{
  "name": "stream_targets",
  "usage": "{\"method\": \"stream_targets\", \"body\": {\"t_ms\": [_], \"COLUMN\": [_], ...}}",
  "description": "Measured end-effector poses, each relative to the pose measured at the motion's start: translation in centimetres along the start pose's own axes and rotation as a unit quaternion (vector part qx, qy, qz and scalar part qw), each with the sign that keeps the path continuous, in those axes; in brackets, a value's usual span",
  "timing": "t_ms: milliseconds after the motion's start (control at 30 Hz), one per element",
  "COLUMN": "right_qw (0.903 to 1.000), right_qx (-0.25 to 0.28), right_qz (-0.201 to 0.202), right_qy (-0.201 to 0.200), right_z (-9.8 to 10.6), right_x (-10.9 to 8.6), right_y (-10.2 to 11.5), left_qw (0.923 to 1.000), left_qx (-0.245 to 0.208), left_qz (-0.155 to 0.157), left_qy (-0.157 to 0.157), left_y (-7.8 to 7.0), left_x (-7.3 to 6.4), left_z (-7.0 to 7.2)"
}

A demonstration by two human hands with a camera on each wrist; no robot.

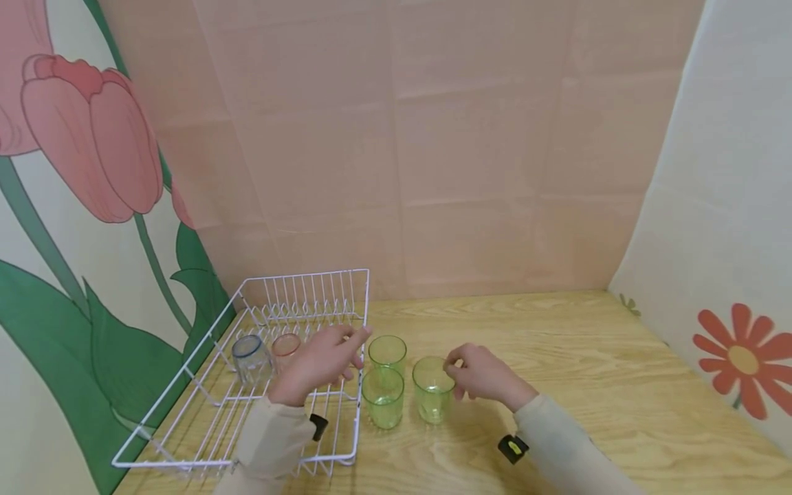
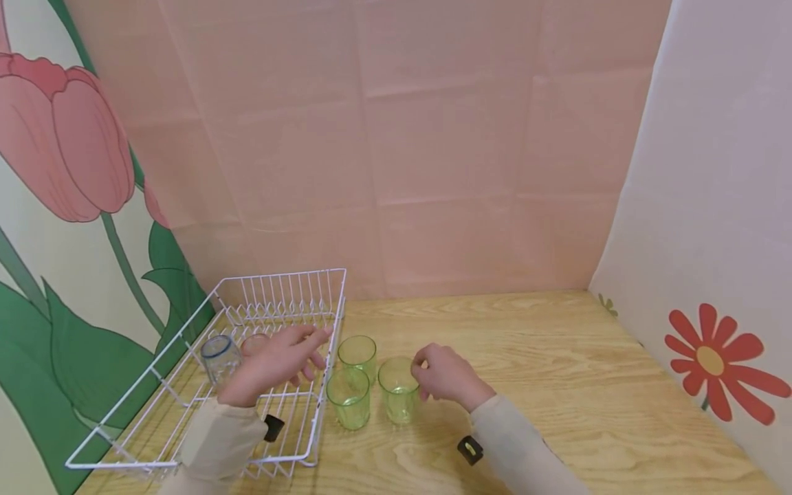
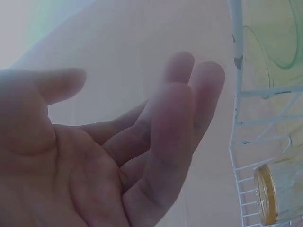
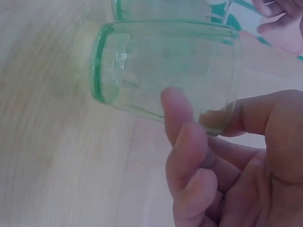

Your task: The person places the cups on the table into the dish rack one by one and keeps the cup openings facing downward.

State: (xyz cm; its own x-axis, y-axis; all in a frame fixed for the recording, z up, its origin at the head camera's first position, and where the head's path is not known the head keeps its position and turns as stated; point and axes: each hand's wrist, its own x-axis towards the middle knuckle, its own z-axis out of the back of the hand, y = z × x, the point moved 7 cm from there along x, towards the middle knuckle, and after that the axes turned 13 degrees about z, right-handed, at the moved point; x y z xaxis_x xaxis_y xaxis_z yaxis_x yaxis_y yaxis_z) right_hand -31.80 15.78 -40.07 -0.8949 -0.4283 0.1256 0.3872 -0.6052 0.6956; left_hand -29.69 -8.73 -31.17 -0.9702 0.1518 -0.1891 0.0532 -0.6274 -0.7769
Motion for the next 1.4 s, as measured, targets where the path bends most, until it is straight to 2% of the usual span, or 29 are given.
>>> {"method": "stream_targets", "body": {"t_ms": [333, 567, 800, 1167, 1400], "right_qw": [0.9970, 0.9938, 0.9877, 0.9826, 0.9813], "right_qx": [-0.018, -0.031, -0.038, -0.017, -0.010], "right_qz": [0.037, 0.035, 0.042, 0.066, 0.072], "right_qy": [-0.065, -0.101, -0.146, -0.173, -0.178], "right_z": [1.6, 2.4, 3.1, 3.3, 3.5], "right_x": [0.3, 0.3, 0.0, -0.7, -0.9], "right_y": [1.6, 2.6, 4.0, 6.5, 7.0], "left_qw": [0.9996, 0.9986, 0.9971, 0.9938, 0.9917], "left_qx": [-0.012, -0.016, 0.001, -0.002, -0.008], "left_qz": [-0.017, -0.036, -0.057, -0.072, -0.084], "left_qy": [0.018, 0.036, 0.050, 0.085, 0.097], "left_y": [-0.3, -1.0, -2.0, -2.9, -3.2], "left_x": [0.4, 0.6, 0.7, 0.2, 0.2], "left_z": [-0.7, -1.6, -2.5, -3.8, -4.1]}}
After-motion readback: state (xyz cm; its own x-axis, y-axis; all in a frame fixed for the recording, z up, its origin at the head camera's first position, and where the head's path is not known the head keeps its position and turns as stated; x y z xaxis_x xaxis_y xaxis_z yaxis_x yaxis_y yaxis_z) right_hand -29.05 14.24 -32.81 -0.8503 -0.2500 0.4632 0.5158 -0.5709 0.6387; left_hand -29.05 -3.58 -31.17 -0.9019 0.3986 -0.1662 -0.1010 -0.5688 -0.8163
